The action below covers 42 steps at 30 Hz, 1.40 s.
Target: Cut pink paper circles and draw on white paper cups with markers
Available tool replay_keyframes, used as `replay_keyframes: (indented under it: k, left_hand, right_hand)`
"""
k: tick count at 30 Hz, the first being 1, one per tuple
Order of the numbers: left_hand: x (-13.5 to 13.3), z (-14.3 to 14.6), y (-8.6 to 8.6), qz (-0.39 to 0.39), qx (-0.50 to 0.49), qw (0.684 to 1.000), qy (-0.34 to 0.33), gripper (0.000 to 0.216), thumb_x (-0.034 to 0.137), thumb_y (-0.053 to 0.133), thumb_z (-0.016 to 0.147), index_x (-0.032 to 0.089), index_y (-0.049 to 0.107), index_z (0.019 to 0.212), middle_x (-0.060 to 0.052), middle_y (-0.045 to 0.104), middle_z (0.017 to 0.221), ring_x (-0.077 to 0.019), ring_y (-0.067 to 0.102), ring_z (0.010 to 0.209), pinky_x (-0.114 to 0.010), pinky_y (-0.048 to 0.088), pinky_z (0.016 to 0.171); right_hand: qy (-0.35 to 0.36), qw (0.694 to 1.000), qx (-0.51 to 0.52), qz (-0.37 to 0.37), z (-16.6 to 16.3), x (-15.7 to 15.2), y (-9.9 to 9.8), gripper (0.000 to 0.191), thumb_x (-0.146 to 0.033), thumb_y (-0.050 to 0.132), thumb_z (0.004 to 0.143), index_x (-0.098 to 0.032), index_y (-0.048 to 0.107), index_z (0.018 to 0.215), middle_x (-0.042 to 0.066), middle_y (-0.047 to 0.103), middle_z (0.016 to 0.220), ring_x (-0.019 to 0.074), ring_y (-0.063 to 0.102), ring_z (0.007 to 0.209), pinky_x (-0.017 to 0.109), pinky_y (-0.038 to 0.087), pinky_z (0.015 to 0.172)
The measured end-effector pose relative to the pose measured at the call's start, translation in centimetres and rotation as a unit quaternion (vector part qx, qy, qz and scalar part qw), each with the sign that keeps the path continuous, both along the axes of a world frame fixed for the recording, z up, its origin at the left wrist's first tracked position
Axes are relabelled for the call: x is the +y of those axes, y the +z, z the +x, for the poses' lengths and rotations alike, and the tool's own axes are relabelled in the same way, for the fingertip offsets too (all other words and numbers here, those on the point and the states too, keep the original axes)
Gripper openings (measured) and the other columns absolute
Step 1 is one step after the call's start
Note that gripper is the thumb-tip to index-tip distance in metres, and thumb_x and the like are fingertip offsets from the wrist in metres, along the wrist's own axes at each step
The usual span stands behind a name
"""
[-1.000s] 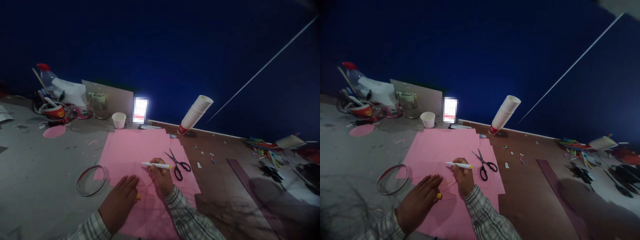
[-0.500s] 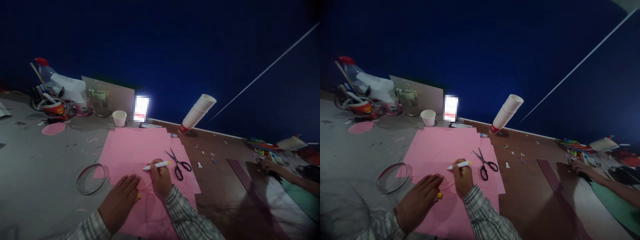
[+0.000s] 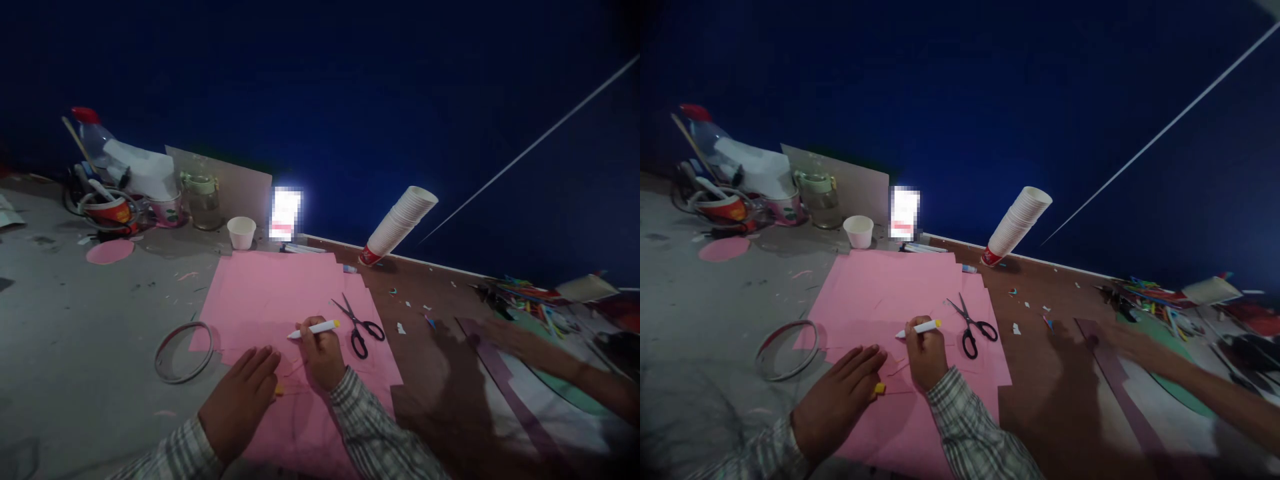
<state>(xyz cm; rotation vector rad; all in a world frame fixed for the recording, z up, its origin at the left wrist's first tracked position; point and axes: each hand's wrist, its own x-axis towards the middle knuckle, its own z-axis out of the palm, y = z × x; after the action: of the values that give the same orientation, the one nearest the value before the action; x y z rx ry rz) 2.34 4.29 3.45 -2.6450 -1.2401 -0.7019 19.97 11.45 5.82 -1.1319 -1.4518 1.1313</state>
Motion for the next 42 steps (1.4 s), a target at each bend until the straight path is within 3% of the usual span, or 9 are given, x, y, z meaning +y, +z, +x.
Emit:
replay_keyframes:
  k: [29, 35, 42]
  left_hand:
    - [0.0, 0.02, 0.3, -0.029, 0.0, 1.0, 0.0, 0.014, 0.017, 0.052, 0.092, 0.016, 0.064, 0.1, -0.011, 0.068, 0.126, -0.027, 0.06, 0.119, -0.046, 0.047, 0.102]
    - [0.02, 0.05, 0.12, -0.034, -0.009, 0.999, 0.003, 0.013, 0.019, 0.053, 0.093, 0.017, 0.064, 0.1, -0.011, 0.068, 0.125, -0.0248, 0.059, 0.121, -0.045, 0.044, 0.105]
    - [-0.08, 0.3, 0.16, -0.036, -0.001, 0.999, 0.009, 0.009, 0.015, 0.057, 0.089, 0.016, 0.063, 0.096, -0.011, 0.068, 0.125, -0.0286, 0.061, 0.119, -0.049, 0.049, 0.1]
  right_hand:
    - [-0.006, 0.999, -0.038, 0.03, 0.07, -0.16, -0.4, 0.017, -0.031, 0.054, 0.092, -0.021, 0.057, 0.079, 0.0, 0.061, 0.069, 0.0151, 0.059, 0.063, 0.025, 0.047, 0.058]
    - [0.002, 0.991, -0.112, 0.075, 0.18, -0.15, -0.31, 0.014, -0.027, 0.053, 0.093, -0.02, 0.06, 0.082, 0.001, 0.064, 0.069, 0.0151, 0.057, 0.061, 0.026, 0.045, 0.058]
    - [0.005, 0.983, -0.149, 0.105, -0.09, -0.25, 0.18, 0.016, -0.026, 0.053, 0.091, -0.021, 0.062, 0.079, 0.003, 0.063, 0.075, 0.0173, 0.059, 0.068, 0.029, 0.045, 0.065]
